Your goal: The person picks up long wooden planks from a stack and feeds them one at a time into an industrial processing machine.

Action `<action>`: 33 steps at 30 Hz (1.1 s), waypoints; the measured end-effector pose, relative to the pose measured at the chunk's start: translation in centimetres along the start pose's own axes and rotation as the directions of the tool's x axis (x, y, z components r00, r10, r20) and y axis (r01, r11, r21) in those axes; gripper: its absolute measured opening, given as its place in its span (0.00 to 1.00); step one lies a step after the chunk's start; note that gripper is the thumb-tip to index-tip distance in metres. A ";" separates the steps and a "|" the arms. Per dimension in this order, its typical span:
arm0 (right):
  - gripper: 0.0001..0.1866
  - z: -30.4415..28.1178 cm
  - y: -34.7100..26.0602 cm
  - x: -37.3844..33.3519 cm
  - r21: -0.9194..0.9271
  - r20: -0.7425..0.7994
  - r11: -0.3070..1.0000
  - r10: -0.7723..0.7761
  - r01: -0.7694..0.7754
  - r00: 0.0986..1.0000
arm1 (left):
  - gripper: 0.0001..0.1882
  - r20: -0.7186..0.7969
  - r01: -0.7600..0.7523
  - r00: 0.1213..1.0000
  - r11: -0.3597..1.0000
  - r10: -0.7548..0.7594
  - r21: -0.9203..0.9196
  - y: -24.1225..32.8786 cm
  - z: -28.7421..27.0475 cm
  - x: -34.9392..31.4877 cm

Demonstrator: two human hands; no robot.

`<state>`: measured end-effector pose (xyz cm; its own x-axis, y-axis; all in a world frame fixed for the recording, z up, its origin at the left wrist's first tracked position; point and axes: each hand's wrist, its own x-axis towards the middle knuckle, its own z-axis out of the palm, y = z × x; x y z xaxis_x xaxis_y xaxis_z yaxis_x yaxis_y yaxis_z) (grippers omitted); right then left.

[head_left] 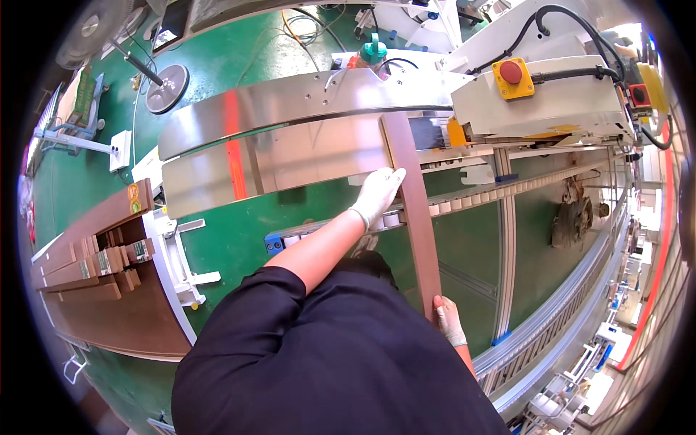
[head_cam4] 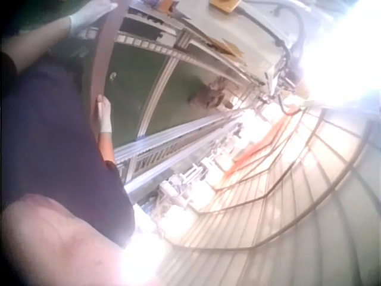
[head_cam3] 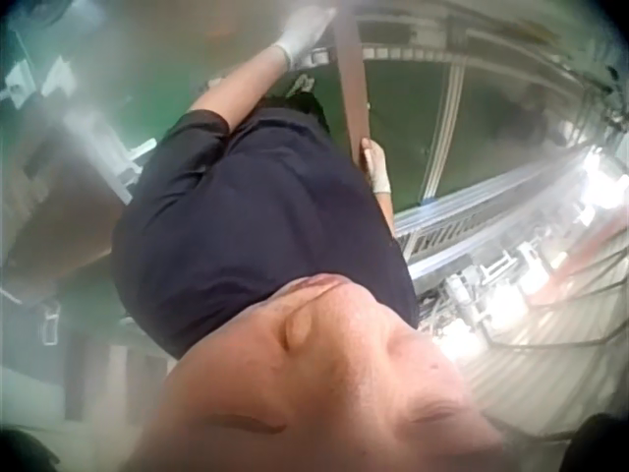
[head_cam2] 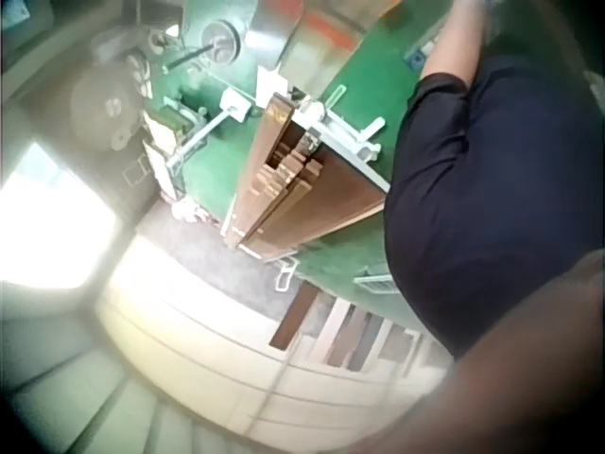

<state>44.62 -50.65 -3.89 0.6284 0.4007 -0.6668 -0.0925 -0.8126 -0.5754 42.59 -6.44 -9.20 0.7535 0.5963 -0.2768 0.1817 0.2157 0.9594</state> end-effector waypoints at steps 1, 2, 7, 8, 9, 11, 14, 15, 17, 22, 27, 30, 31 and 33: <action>0.36 0.3 -0.4 0.2 0.002 -0.041 0.999 -0.039 0.039 0.998 | 0.23 0.026 0.050 0.999 0.996 -0.048 -0.076 1.4 0.0 0.3; 0.36 0.4 -0.1 0.4 0.003 -0.039 1.000 -0.026 0.026 0.999 | 0.22 0.083 0.163 0.985 0.977 -0.153 -0.141 2.9 0.0 0.4; 0.36 1.4 -4.6 -0.4 -0.126 -0.068 0.989 -0.089 0.080 0.994 | 0.20 0.144 0.481 0.874 0.778 -0.465 -0.404 6.0 0.1 0.9; 0.36 1.6 -4.5 -0.6 -0.126 -0.075 0.989 -0.087 0.077 0.993 | 0.20 0.155 0.485 0.872 0.774 -0.465 -0.408 6.4 0.1 0.9; 0.36 1.9 -4.4 -0.8 -0.128 -0.080 0.990 -0.063 0.053 0.995 | 0.19 0.165 0.491 0.869 0.770 -0.467 -0.408 7.3 0.0 0.7; 0.36 2.2 -4.7 -1.2 -0.139 -0.084 0.990 -0.020 0.008 0.996 | 0.17 0.188 0.518 0.850 0.713 -0.492 -0.473 7.3 0.5 1.1; 0.35 1.5 -5.9 -1.3 -0.111 -0.073 0.989 -0.103 0.095 0.992 | 0.16 0.170 0.543 0.822 0.655 -0.544 -0.526 7.4 1.3 1.2; 0.35 1.0 -6.1 -1.2 -0.115 -0.080 0.989 -0.103 0.093 0.991 | 0.16 0.175 0.553 0.813 0.643 -0.555 -0.530 7.5 1.6 1.5; 0.36 0.4 -6.2 -1.0 -0.125 -0.094 0.988 -0.102 0.090 0.990 | 0.15 0.141 0.543 0.812 0.645 -0.566 -0.538 7.9 2.3 1.6; 0.34 -2.1 -6.7 0.2 -0.114 -0.076 0.991 -0.078 0.069 0.994 | 0.15 0.128 0.529 0.815 0.634 -0.565 -0.565 7.8 3.3 2.1; 0.32 -2.7 -6.6 0.9 -0.085 -0.047 0.994 -0.078 0.074 0.996 | 0.15 0.091 0.514 0.831 0.694 -0.549 -0.505 6.2 4.5 2.8; 0.31 -3.0 -5.6 1.1 -0.043 -0.051 0.998 -0.055 0.053 0.997 | 0.15 0.030 0.456 0.883 0.841 -0.468 -0.292 4.9 4.9 3.3; 0.31 -3.3 -5.4 1.3 -0.069 -0.039 0.996 -0.055 0.052 0.998 | 0.15 0.048 0.480 0.864 0.793 -0.501 -0.375 5.6 5.1 3.4; 0.33 -4.2 -4.8 1.8 -0.095 -0.018 0.995 -0.044 0.042 0.999 | 0.15 0.092 0.512 0.826 0.672 -0.557 -0.535 7.5 5.8 3.6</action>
<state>49.43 -47.77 -0.31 0.6457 0.4282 -0.6322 0.0073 -0.8314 -0.5556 50.26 -7.16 -2.70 0.5790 0.3012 -0.7576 0.1704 0.8640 0.4738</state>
